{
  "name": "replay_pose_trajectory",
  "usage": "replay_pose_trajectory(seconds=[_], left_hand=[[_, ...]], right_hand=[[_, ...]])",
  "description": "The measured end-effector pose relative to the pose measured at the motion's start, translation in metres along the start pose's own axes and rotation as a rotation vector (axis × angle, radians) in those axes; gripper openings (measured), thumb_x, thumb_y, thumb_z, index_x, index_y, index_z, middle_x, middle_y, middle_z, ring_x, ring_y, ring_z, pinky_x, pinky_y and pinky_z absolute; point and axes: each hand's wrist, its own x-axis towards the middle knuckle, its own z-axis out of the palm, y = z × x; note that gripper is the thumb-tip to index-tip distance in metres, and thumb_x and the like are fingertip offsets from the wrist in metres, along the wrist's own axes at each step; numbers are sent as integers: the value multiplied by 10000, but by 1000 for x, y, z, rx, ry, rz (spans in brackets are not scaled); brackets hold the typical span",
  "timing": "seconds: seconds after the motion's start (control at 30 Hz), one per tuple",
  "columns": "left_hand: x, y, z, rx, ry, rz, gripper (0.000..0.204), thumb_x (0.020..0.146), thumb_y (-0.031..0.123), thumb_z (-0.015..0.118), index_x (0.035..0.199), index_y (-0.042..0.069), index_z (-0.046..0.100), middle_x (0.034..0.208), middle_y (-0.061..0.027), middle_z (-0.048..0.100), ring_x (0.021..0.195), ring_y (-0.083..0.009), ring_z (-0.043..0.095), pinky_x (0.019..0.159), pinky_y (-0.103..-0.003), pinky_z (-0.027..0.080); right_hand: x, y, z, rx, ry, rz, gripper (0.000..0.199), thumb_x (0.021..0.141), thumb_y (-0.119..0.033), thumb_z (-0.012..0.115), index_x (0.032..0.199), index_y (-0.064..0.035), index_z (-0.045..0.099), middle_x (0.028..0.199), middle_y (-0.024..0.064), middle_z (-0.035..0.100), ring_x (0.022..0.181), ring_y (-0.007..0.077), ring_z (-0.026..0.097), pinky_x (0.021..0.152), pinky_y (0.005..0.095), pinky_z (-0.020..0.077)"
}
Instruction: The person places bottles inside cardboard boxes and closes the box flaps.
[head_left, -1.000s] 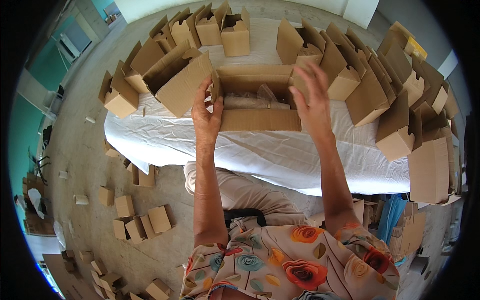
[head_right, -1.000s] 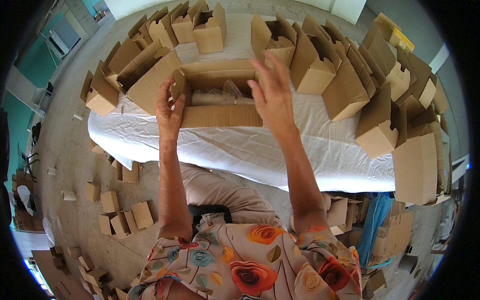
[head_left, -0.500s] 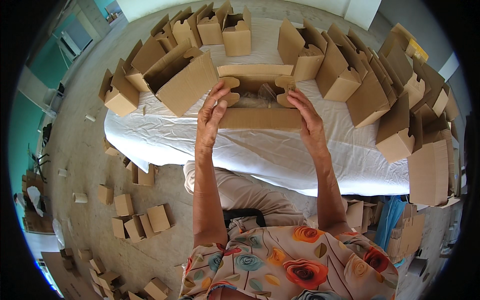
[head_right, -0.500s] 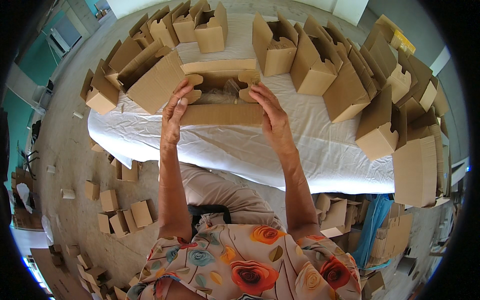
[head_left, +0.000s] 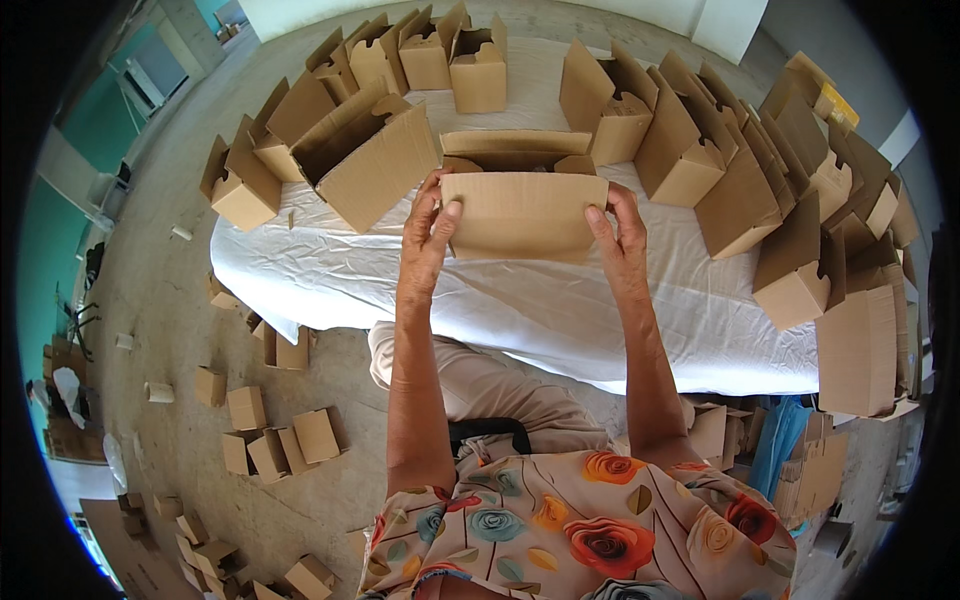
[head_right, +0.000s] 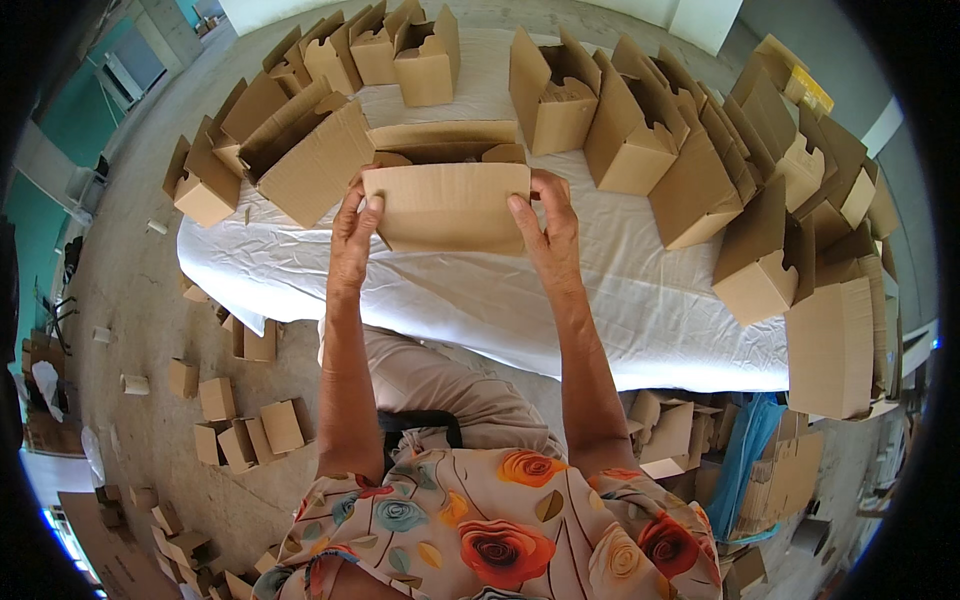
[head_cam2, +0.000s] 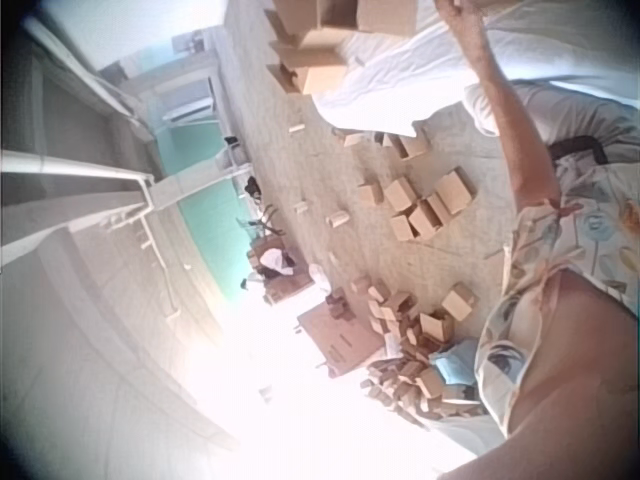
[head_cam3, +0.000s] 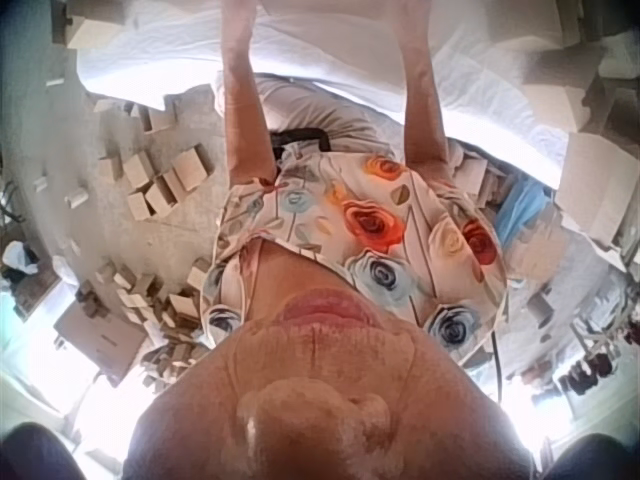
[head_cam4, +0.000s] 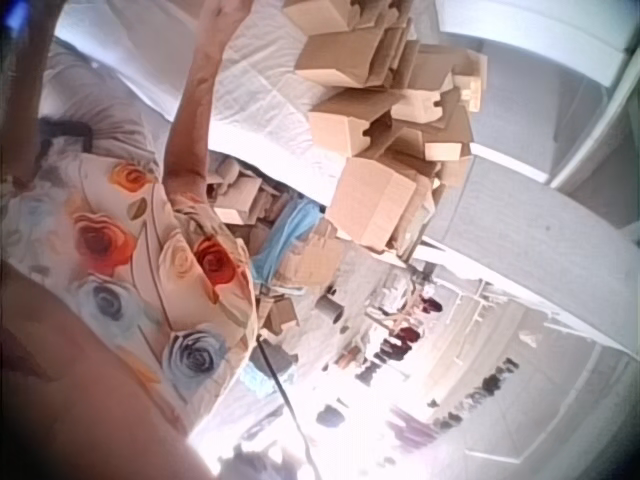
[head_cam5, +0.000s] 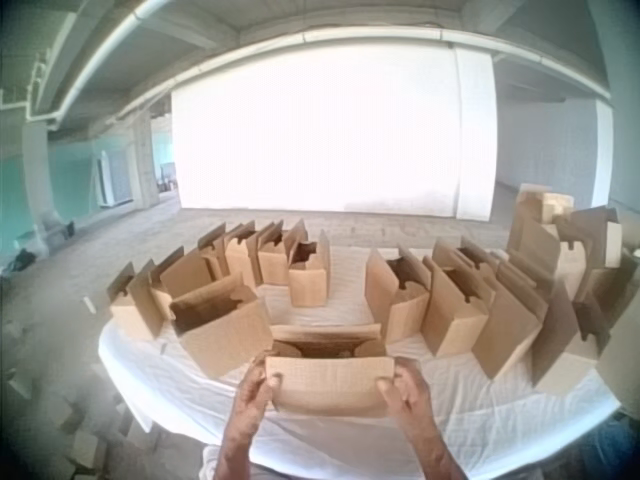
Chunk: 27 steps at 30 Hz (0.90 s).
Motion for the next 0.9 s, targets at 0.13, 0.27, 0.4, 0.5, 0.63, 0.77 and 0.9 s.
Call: replay_pose_trajectory(seconds=[0.13,0.27,0.4,0.5,0.63,0.77,0.9], left_hand=[[3,0,5,-31,37,31,470,895,353,575,1283,107,478,1300,-46,482,1219,-211,390,1053,-366,268],[6,3,7,18,48,70,391,877,231,520,1245,106,481,1269,-38,461,1188,-209,386,1057,-361,256],[8,1,12,47,74,99,434,830,131,459,1264,111,449,1265,-31,423,1153,-201,379,1033,-349,269],[8,0,14,83,94,91,476,823,111,443,1299,113,423,1242,-43,425,1140,-206,366,1030,-348,264],[7,0,17,58,146,130,501,836,127,436,1336,129,402,1245,-67,405,1171,-214,341,1042,-357,246],[5,-7,15,210,157,152,446,857,149,420,1300,129,466,1270,-79,380,1196,-209,338,1046,-347,247],[7,-4,10,147,57,145,392,859,142,428,1237,118,526,1269,-126,368,1225,-256,327,1044,-354,270]], right_hand=[[6,-10,5,131,40,49,513,811,-88,591,1300,-80,435,1251,67,507,1049,186,466,850,297,416],[18,-4,2,194,-29,105,671,753,-15,561,1384,-118,357,1313,41,444,1005,157,433,796,257,401],[26,2,-4,260,-125,164,676,734,18,542,1375,-134,388,1305,25,434,950,149,405,761,239,388],[30,6,-4,156,-152,120,612,729,33,528,1312,-144,466,1241,30,461,965,154,412,785,248,394],[34,23,0,-128,-170,-129,500,728,28,523,1195,-149,553,1204,68,448,1065,196,440,887,292,398],[30,20,8,-69,-224,-122,444,729,-40,588,1156,-159,560,1320,113,352,1232,274,379,999,361,352],[32,-6,-6,-20,-389,40,479,695,-155,700,1154,-180,562,1390,131,290,1303,312,310,1037,412,329]])
